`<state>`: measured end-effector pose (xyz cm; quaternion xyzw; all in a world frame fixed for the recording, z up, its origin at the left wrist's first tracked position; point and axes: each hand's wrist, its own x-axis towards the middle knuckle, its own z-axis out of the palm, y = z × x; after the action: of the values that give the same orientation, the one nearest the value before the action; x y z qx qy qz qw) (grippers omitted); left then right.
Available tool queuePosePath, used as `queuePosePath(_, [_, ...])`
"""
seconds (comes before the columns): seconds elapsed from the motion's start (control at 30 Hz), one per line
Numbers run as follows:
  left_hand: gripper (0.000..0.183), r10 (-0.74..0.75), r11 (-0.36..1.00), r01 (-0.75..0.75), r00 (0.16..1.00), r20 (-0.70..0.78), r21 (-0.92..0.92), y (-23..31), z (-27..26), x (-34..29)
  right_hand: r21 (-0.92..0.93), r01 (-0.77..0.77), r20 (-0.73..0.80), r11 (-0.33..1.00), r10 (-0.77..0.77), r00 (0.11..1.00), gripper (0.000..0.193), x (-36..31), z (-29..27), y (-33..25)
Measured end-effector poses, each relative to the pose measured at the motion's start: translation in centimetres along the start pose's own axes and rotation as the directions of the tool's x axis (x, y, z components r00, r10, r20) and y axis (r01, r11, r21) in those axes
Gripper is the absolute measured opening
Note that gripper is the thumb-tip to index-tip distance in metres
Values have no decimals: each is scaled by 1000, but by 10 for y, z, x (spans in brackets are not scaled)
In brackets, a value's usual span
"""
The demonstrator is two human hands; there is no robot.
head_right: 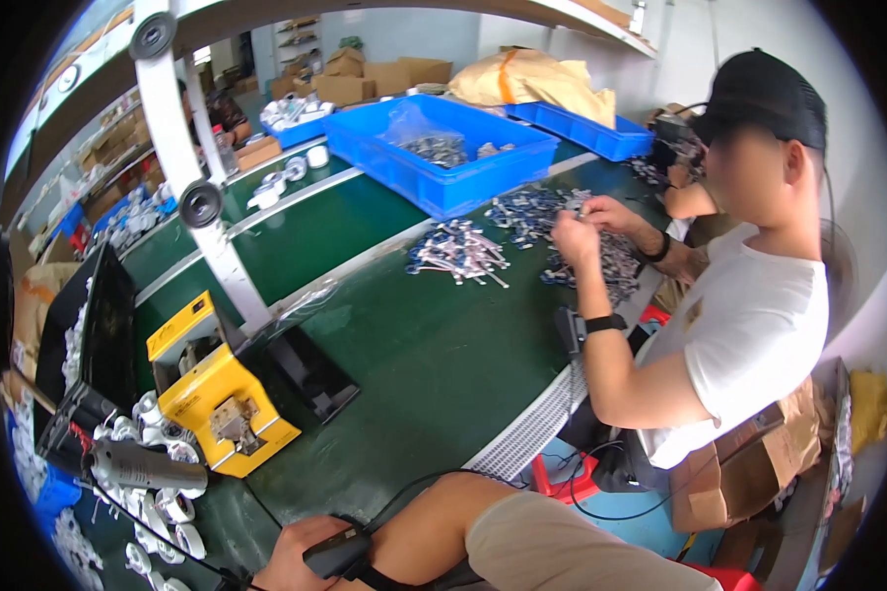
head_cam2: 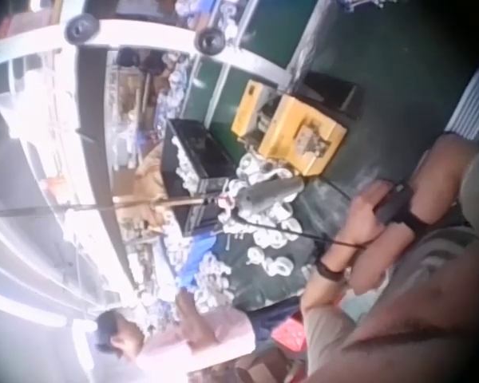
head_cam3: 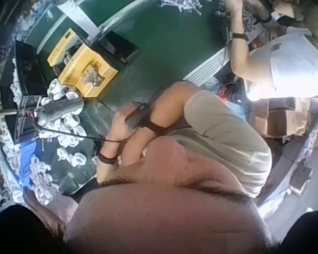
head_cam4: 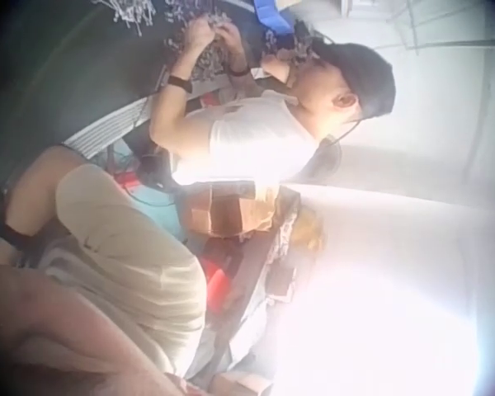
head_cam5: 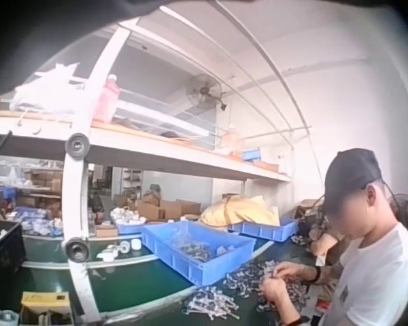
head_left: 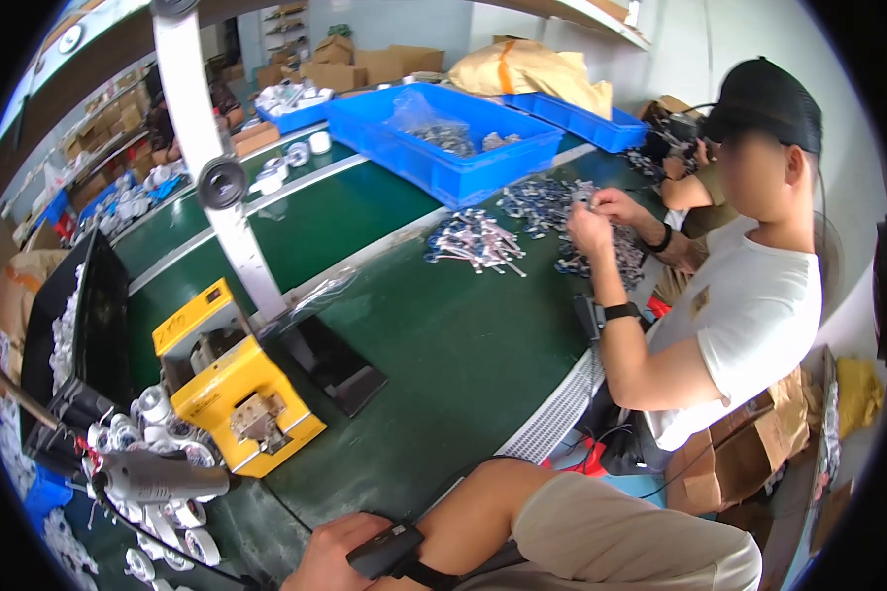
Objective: The person picks up a white camera housing and a circuit board, inserts the board into the housing, and secures it with a power screwdriver. They then place the assembled unit into a pile and repeat the process.
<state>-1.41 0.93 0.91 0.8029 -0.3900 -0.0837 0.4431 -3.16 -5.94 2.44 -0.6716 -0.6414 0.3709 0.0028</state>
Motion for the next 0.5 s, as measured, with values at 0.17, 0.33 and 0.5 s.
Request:
queuePosePath(0.17, [34,25,1000,-23,990,136,-13,-17,-5,10,-86,189,58,978,-184,981,18,22,-6,-21])
queuePosePath(0.33, [33,36,999,-34,993,114,-24,-14,-4,2,-145,297,102,944,-285,953,18,36,-8,-38])
queuePosePath(0.5, [34,22,999,-18,992,121,-30,-12,-4,1,-170,319,111,933,-303,946,18,38,-7,-44])
